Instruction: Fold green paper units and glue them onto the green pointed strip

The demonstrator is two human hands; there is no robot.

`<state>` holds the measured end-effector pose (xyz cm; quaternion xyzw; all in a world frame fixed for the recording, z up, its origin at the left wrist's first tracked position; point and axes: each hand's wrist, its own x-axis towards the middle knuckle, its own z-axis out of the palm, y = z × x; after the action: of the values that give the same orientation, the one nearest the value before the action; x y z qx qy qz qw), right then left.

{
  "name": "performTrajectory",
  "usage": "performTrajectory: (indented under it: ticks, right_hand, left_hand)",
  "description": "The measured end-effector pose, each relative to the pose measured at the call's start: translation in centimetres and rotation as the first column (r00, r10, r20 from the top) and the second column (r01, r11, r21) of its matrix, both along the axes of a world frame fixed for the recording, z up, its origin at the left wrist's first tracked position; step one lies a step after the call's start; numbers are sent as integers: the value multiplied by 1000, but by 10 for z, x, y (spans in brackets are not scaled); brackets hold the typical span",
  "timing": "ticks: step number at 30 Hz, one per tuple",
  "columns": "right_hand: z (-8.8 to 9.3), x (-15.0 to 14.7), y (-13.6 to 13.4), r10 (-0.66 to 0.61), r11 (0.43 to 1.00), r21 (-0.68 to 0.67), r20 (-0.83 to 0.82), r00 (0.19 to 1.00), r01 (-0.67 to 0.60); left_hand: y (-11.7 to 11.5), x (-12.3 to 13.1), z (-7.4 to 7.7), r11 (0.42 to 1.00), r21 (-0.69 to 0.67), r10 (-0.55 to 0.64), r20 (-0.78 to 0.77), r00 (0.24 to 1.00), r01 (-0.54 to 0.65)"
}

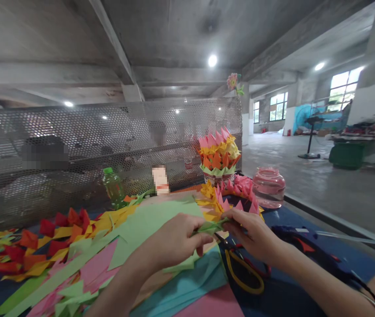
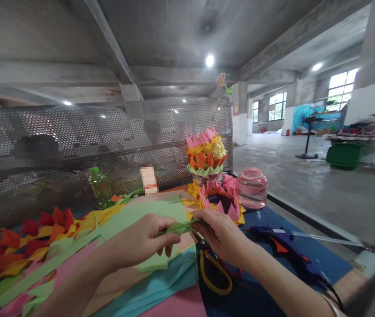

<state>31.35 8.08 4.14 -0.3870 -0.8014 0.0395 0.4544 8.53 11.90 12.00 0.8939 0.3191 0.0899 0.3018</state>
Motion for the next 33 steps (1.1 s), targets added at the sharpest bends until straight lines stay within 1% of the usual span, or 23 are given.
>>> performTrajectory:
  ticks: [11, 19, 27, 33]
  right_hand:
    - [-3, 1, 0, 8, 1000, 1, 7, 1000, -8]
    - [0, -1, -1, 6, 1000, -3, 10, 1000, -6]
    - [-2, 1, 0, 7, 999, -34, 14, 1000, -7]
    - [-5, 2, 1, 11, 998, -64, 13, 1000, -10]
  left_hand:
    - [2, 0, -2, 1000, 9, -14, -18, 1000, 14]
    - [3, -2, -6, 999, 28, -29, -10, 1000, 29]
    - [3, 0, -6, 998, 52, -29, 10, 1000, 29]
    - [3, 0, -6, 995, 93, -22, -7, 1000, 23]
